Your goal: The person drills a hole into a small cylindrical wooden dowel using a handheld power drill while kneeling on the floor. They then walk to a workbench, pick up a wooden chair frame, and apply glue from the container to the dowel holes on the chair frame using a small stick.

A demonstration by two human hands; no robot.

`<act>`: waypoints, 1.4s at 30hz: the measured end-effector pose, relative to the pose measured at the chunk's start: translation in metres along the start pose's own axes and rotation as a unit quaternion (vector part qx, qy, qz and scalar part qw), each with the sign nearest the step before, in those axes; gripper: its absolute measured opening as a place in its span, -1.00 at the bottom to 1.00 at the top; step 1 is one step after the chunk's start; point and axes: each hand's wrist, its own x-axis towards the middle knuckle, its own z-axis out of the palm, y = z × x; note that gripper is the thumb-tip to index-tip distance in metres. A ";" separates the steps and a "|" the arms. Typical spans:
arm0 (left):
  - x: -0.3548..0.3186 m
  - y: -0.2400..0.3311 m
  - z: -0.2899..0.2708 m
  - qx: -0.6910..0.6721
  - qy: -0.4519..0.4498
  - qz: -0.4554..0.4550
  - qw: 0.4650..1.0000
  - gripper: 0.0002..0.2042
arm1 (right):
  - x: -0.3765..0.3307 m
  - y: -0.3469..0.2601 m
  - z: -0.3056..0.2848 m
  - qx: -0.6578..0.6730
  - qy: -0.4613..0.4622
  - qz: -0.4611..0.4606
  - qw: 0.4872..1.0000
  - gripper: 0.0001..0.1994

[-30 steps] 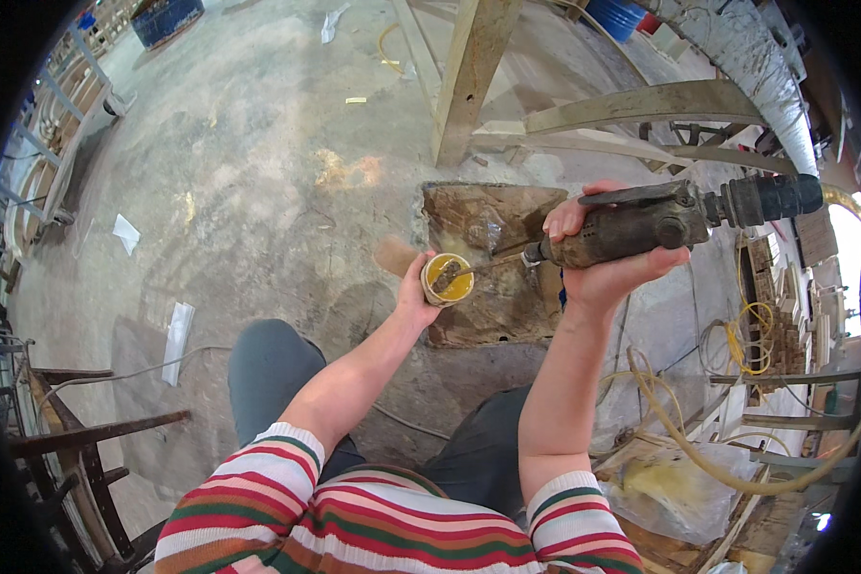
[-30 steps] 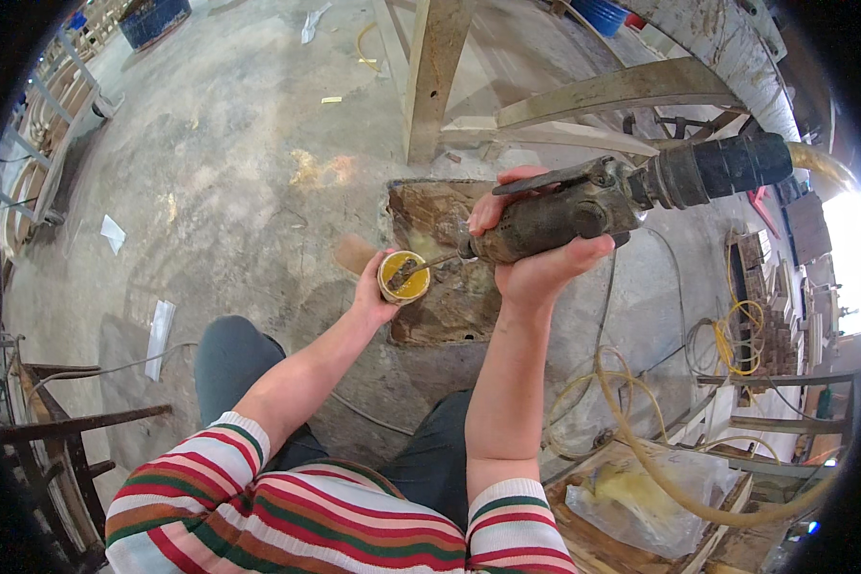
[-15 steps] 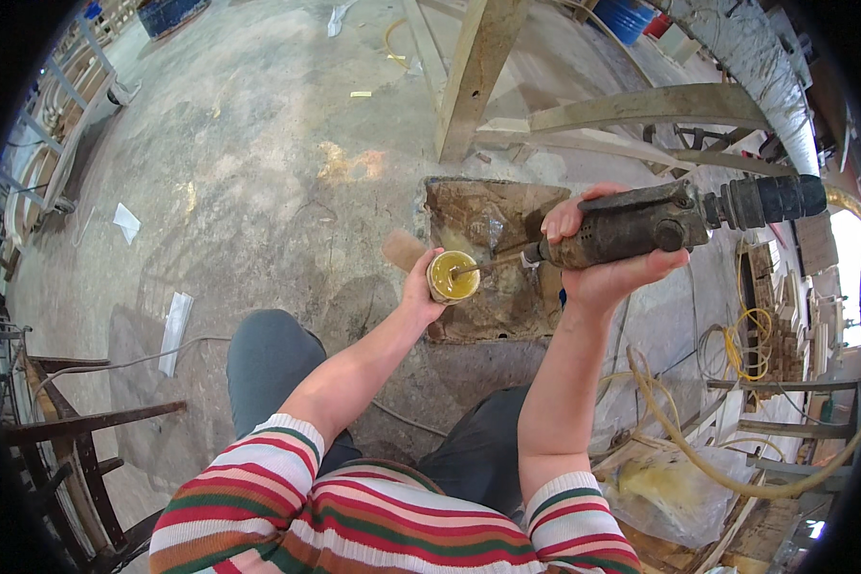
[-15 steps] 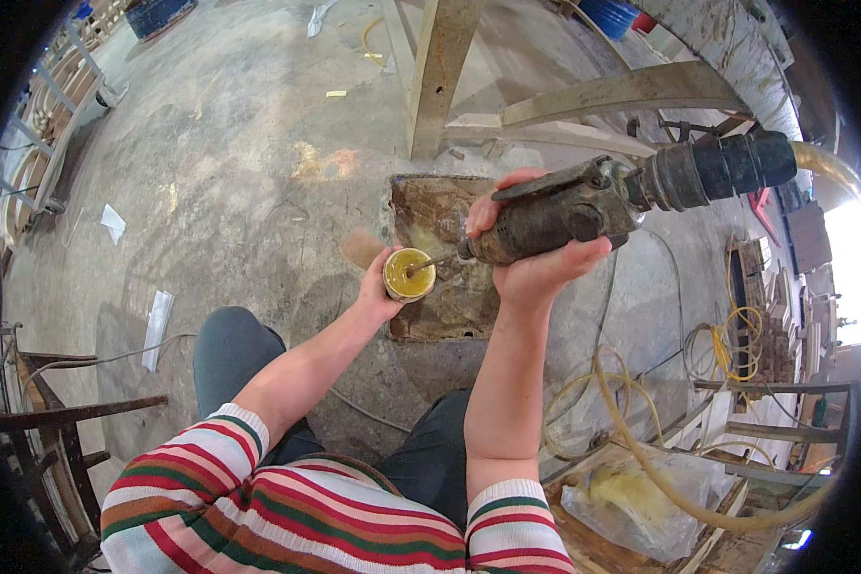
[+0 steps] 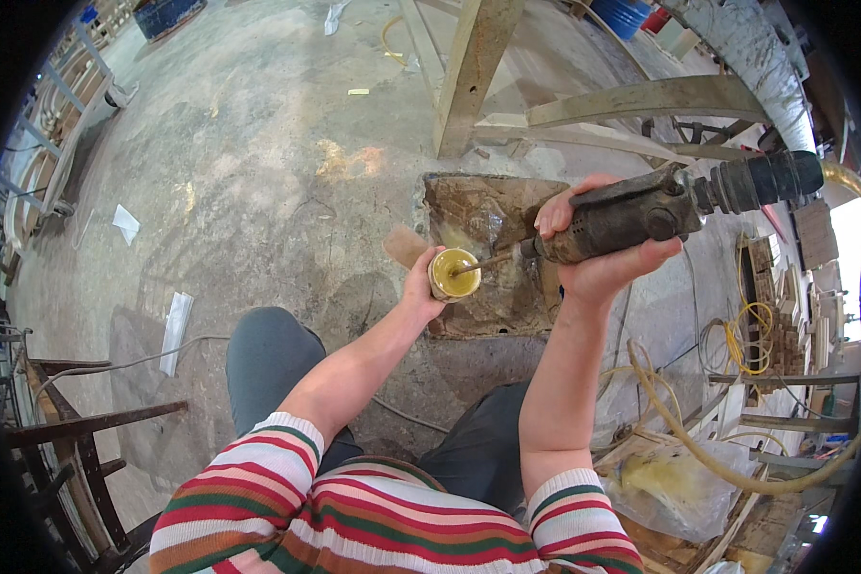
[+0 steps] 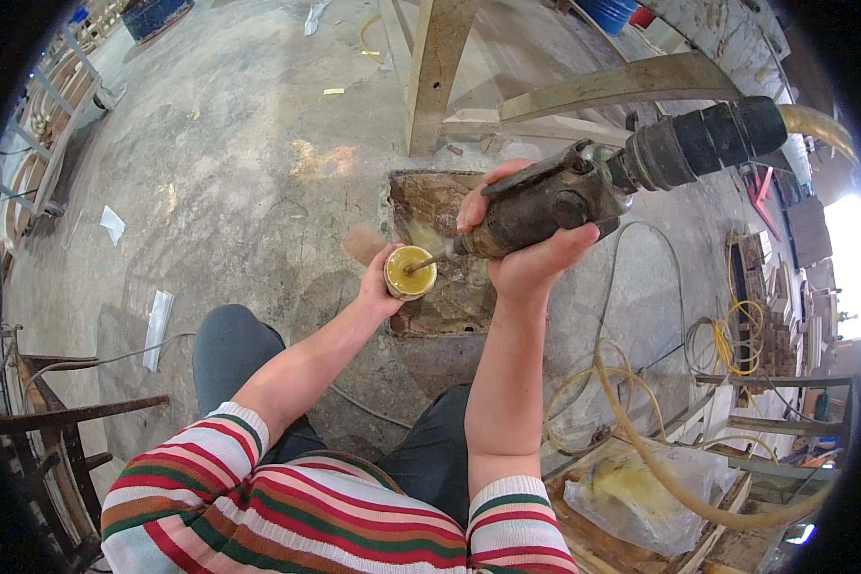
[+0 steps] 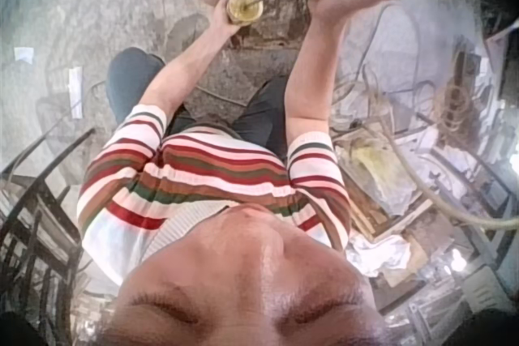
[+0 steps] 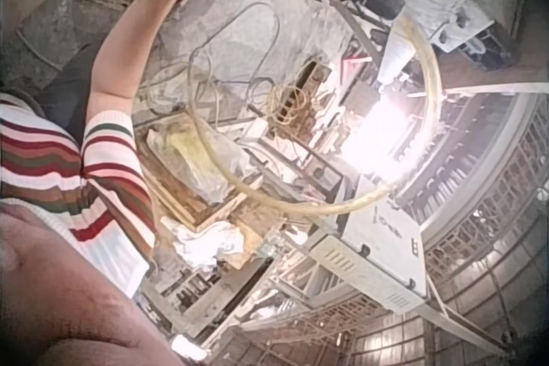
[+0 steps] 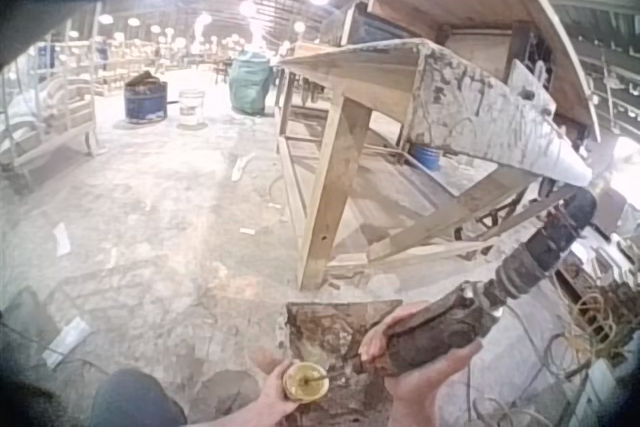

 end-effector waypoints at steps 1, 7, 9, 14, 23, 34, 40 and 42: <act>-0.001 -0.001 0.001 0.002 0.004 -0.001 1.000 -0.81 | 0.000 0.000 -0.001 0.004 0.000 -0.001 1.000 -0.07; -0.003 -0.001 0.003 0.011 0.016 0.002 1.000 -0.80 | -0.001 -0.001 0.000 0.002 0.005 0.002 1.000 -0.07; -0.002 0.000 0.001 0.011 0.009 0.009 1.000 -0.80 | 0.000 -0.001 0.001 0.007 0.007 0.004 1.000 -0.08; 0.000 -0.001 -0.003 0.020 -0.005 0.000 1.000 -0.80 | 0.000 -0.002 0.000 0.005 0.017 -0.005 1.000 -0.09; -0.001 -0.004 -0.002 0.025 0.016 -0.007 1.000 -0.80 | 0.000 -0.004 -0.003 0.001 0.024 -0.003 1.000 -0.10; 0.001 -0.006 -0.005 0.026 0.000 -0.025 0.999 -0.80 | 0.000 -0.006 -0.004 -0.009 0.018 -0.005 1.000 -0.08; 0.000 -0.006 -0.004 0.032 -0.007 -0.048 0.998 -0.79 | 0.004 -0.010 0.000 -0.004 -0.017 0.048 0.999 0.02; -0.003 -0.006 -0.002 0.045 -0.002 -0.060 0.997 -0.77 | 0.002 -0.007 0.009 -0.023 0.025 0.054 0.998 0.05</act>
